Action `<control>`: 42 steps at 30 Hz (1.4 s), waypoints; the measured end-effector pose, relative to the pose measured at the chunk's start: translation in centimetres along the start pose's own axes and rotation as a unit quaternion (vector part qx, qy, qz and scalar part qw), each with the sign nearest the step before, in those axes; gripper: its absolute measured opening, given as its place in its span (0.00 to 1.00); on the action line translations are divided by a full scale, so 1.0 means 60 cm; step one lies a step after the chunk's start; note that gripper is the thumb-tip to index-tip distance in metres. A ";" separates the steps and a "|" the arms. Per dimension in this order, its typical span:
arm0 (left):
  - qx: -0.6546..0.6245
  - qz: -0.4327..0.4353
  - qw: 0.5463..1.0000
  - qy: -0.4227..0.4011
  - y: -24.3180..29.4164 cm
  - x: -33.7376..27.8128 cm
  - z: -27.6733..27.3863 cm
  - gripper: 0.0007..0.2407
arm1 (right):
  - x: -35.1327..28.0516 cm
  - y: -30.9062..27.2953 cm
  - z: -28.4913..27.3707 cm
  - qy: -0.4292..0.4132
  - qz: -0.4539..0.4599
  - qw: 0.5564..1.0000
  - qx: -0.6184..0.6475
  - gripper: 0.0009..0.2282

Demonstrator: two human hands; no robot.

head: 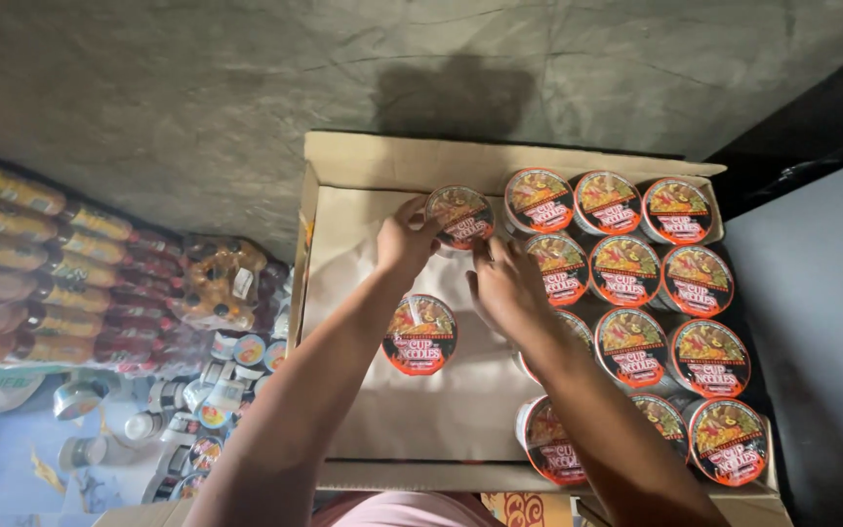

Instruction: Organizing and transferring cup noodle containers between cardboard boxes in a storage area.

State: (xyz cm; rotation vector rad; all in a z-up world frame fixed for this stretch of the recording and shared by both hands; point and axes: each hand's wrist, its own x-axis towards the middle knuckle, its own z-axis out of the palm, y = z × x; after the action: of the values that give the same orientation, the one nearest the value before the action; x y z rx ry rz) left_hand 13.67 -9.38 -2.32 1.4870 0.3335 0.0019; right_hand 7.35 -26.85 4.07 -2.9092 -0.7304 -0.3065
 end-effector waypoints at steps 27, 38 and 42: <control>0.190 0.142 0.970 0.055 -0.025 0.028 0.026 0.21 | 0.007 0.009 0.014 0.018 0.037 0.999 -0.023 0.26; 0.223 0.131 0.964 -0.059 0.004 -0.080 -0.078 0.17 | -0.022 -0.011 0.041 0.097 -0.019 0.995 -0.028 0.20; 0.303 0.161 0.928 -0.147 0.002 -0.162 -0.159 0.18 | -0.063 -0.047 0.020 0.049 -0.046 0.996 0.056 0.16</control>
State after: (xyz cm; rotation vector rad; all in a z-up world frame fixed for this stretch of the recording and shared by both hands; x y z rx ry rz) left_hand 2.31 -2.07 -0.51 2.1102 -0.1807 -0.0674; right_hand 2.90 -25.88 2.27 -2.7395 -0.8384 -0.4000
